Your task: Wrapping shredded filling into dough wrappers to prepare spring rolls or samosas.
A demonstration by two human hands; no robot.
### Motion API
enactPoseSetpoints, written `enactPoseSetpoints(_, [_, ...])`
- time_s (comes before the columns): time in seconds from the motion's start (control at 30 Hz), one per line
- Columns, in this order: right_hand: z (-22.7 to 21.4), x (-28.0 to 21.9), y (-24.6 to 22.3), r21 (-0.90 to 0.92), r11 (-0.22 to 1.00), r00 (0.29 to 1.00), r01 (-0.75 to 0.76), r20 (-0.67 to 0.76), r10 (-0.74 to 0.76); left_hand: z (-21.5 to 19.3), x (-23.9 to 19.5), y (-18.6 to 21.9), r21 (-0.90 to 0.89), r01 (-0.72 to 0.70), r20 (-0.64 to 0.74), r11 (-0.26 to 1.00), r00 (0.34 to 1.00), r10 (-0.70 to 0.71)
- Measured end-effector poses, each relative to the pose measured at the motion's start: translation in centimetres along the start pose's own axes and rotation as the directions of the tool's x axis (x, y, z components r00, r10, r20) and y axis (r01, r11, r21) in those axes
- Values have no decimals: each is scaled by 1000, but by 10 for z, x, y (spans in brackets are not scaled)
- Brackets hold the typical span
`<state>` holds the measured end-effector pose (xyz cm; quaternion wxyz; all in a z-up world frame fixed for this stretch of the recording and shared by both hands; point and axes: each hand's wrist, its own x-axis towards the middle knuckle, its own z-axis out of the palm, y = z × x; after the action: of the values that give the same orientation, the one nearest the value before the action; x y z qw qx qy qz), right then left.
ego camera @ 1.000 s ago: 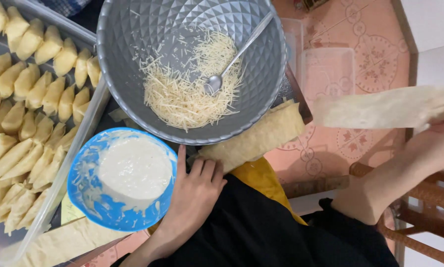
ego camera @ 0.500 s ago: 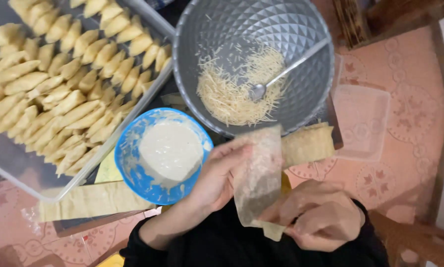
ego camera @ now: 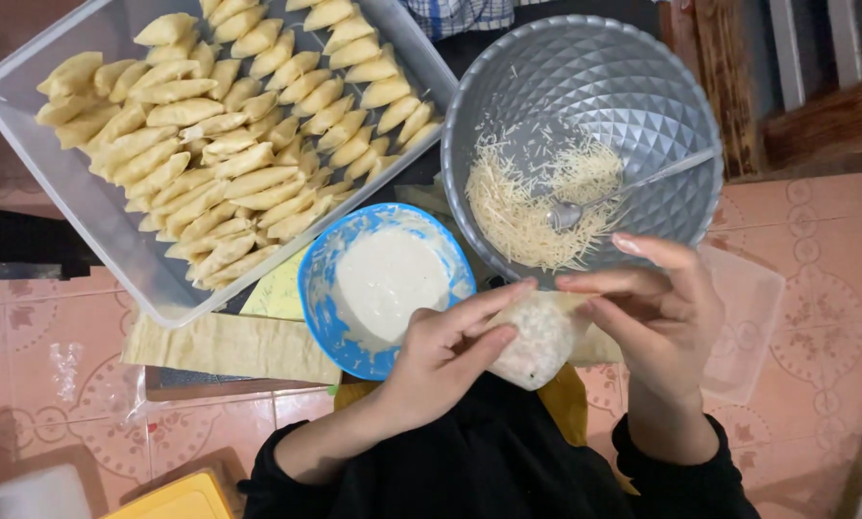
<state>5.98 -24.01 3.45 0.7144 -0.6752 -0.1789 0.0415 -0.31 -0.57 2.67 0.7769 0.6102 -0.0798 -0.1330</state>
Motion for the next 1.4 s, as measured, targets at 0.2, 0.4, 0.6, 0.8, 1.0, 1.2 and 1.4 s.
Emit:
enactPoseSetpoints(0.2, [5, -2, -13, 9, 991, 986, 135, 95, -135, -16, -5, -3, 11, -182, 19, 983, 983, 182])
enactPoseSetpoints(0.4, [17, -9, -20, -199, 927, 948, 317, 97, -303, -8, -5, -3, -377, 51, 59, 925, 998, -31])
enactPoseSetpoints(0.6, [50, 19, -30, 387, 914, 951, 120, 220, -218, -1, -7, -1, 2, -145, -98, 989, 985, 145])
enactPoseSetpoints(0.8, [35, -17, 16, 446, 883, 988, -147, 28, 151, -2, 2, 13, 236, -270, -41, 934, 957, 287])
enactPoseSetpoints(1.0, [16, -21, 13, -575, 554, 798, 602, 465, -384, -9, 11, 7, -471, 108, 162, 875, 986, -34])
enactPoseSetpoints(1.2, [30, -27, 3, 155, 975, 983, 162, 63, -173, 8, 6, 6, -379, -102, -25, 920, 995, 100])
enactPoseSetpoints(1.4, [22, -40, 28, 80, 986, 986, -143, -79, 149, 12, 4, -20, -165, -371, -92, 914, 929, 360])
